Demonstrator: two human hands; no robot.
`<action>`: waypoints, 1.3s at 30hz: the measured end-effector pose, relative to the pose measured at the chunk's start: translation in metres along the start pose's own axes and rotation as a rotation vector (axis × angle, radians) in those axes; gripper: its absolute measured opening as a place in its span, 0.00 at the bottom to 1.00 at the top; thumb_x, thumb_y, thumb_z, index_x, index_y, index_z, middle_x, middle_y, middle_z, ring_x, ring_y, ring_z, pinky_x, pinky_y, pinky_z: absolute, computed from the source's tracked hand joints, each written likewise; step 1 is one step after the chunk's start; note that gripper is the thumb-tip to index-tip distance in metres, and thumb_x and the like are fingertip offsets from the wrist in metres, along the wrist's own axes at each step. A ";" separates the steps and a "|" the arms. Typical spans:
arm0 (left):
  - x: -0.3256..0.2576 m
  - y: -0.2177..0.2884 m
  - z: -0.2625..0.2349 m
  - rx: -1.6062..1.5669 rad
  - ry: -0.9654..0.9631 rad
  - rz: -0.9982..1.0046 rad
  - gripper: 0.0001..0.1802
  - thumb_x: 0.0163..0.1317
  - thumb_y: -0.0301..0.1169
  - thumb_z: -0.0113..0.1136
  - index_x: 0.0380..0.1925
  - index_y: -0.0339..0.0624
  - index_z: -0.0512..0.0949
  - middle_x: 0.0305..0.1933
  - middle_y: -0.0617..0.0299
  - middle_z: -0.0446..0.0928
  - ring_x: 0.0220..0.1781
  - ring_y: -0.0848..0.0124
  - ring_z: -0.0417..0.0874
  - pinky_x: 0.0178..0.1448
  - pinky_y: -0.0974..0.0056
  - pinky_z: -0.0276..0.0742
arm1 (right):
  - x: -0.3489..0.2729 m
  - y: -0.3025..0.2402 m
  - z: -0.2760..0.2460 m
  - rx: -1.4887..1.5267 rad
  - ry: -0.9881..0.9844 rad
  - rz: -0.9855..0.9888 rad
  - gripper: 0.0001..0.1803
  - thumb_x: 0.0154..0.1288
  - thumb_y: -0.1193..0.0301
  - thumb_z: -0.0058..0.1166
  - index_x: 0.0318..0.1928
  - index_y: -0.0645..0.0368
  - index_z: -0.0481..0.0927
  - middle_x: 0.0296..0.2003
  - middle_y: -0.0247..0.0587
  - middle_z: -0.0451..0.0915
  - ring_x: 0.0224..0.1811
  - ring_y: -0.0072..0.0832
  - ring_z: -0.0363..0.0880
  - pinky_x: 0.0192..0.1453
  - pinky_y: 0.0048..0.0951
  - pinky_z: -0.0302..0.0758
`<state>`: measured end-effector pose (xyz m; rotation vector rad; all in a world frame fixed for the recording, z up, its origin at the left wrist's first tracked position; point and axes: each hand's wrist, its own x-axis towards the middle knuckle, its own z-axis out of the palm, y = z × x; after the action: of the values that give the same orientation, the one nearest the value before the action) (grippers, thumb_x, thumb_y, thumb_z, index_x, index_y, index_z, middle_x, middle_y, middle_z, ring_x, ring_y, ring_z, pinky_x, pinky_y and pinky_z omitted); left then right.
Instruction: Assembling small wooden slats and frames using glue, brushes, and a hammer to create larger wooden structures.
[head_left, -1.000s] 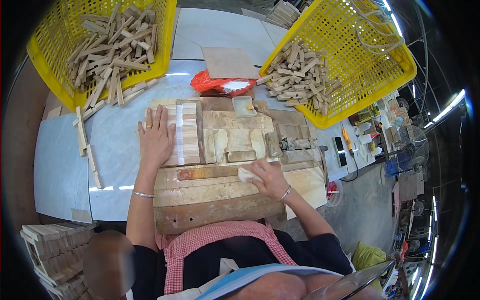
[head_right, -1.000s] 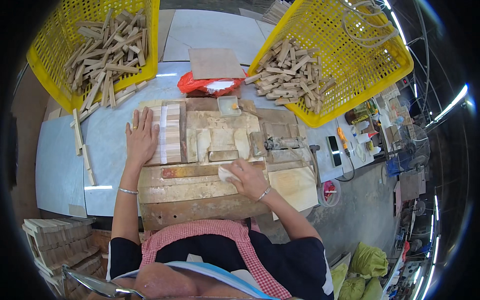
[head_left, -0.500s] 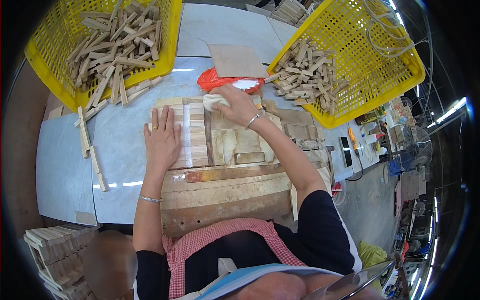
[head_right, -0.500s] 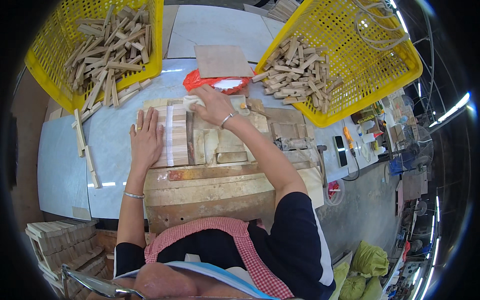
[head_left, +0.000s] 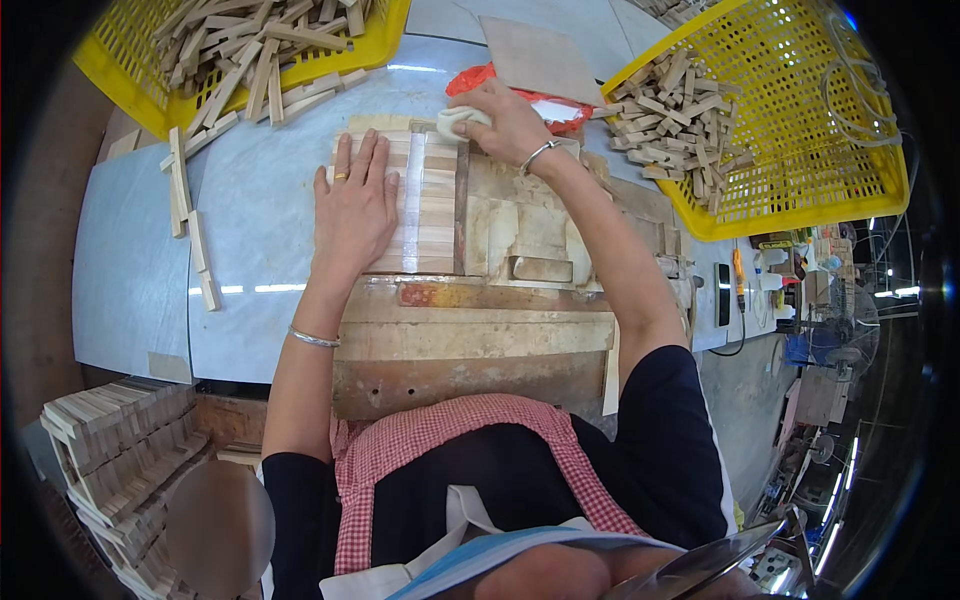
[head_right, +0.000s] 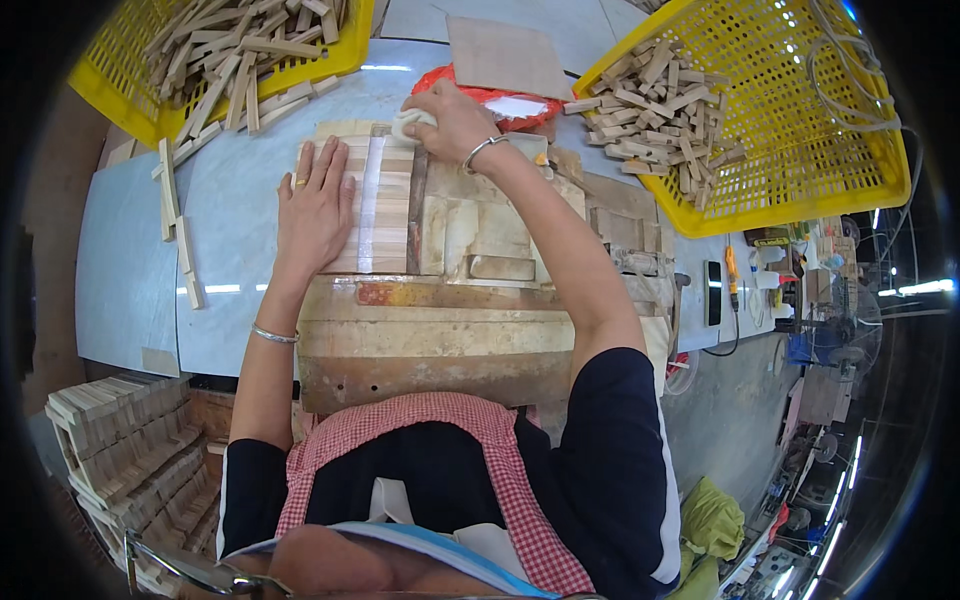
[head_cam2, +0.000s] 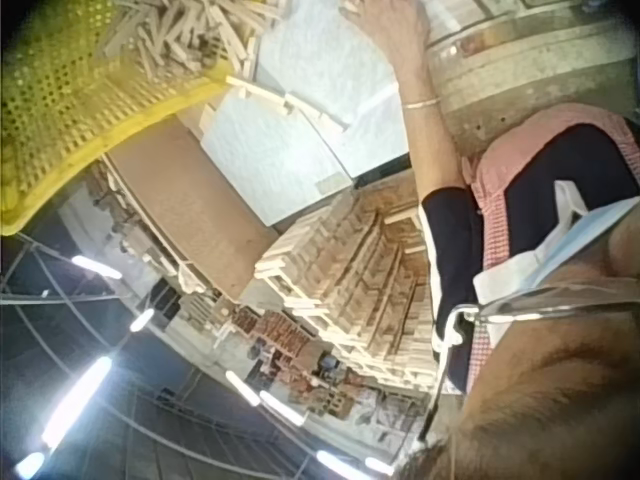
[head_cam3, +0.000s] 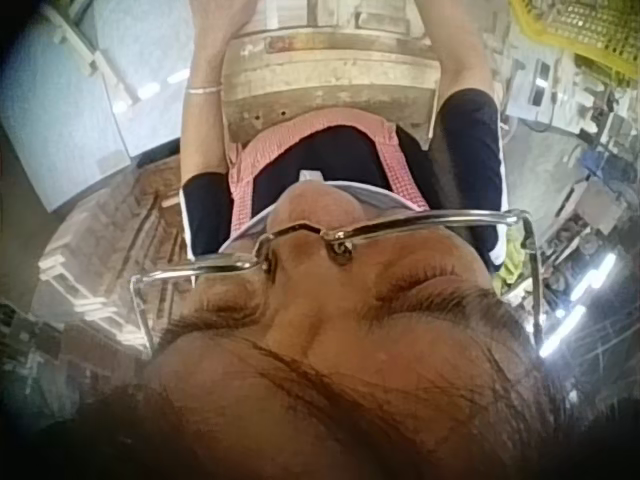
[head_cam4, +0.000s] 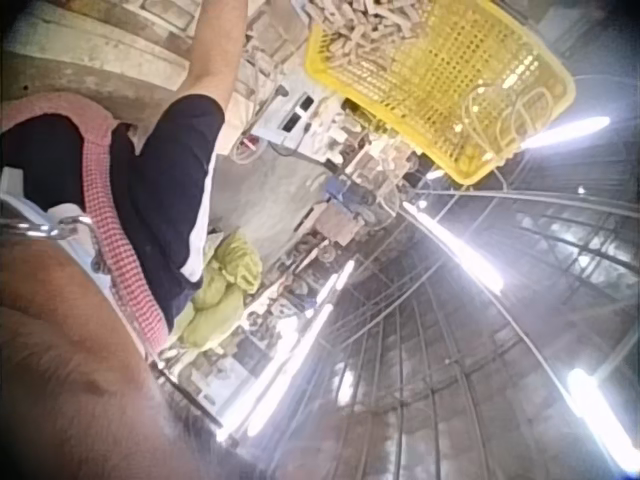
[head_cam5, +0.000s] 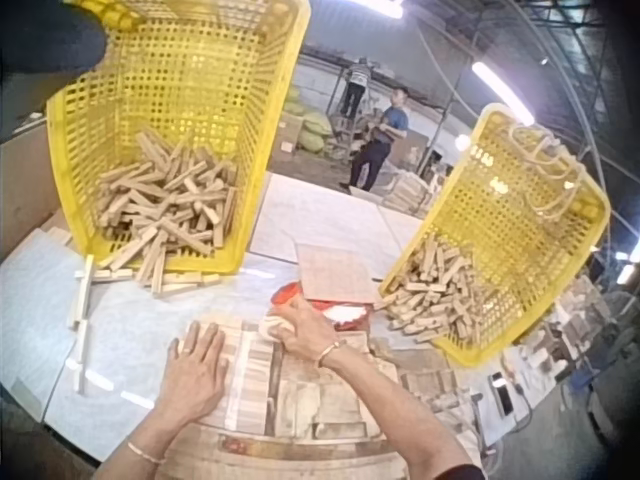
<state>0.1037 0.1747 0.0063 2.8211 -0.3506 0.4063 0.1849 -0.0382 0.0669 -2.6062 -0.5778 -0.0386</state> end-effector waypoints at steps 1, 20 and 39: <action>-0.001 0.000 0.000 0.004 0.001 0.000 0.25 0.71 0.40 0.38 0.64 0.42 0.64 0.71 0.59 0.59 0.74 0.57 0.54 0.69 0.41 0.54 | 0.000 -0.002 0.003 -0.006 -0.025 -0.009 0.16 0.59 0.63 0.59 0.48 0.50 0.80 0.41 0.44 0.73 0.47 0.39 0.74 0.52 0.34 0.71; -0.001 0.002 0.000 0.043 -0.010 -0.013 0.25 0.72 0.41 0.36 0.65 0.44 0.63 0.71 0.61 0.59 0.74 0.58 0.55 0.69 0.42 0.55 | -0.001 -0.012 0.018 0.143 -0.120 -0.012 0.17 0.58 0.63 0.60 0.46 0.54 0.81 0.41 0.44 0.77 0.49 0.41 0.75 0.57 0.36 0.70; -0.004 0.001 0.000 0.051 -0.048 -0.020 0.24 0.72 0.39 0.35 0.65 0.45 0.63 0.72 0.63 0.59 0.74 0.59 0.55 0.69 0.43 0.56 | -0.020 -0.050 0.018 0.001 -0.280 -0.177 0.16 0.58 0.62 0.58 0.45 0.55 0.81 0.43 0.46 0.77 0.47 0.43 0.76 0.53 0.37 0.72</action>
<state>0.0999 0.1751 0.0057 2.8856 -0.3258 0.3491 0.1453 0.0020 0.0699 -2.5690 -0.9054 0.2742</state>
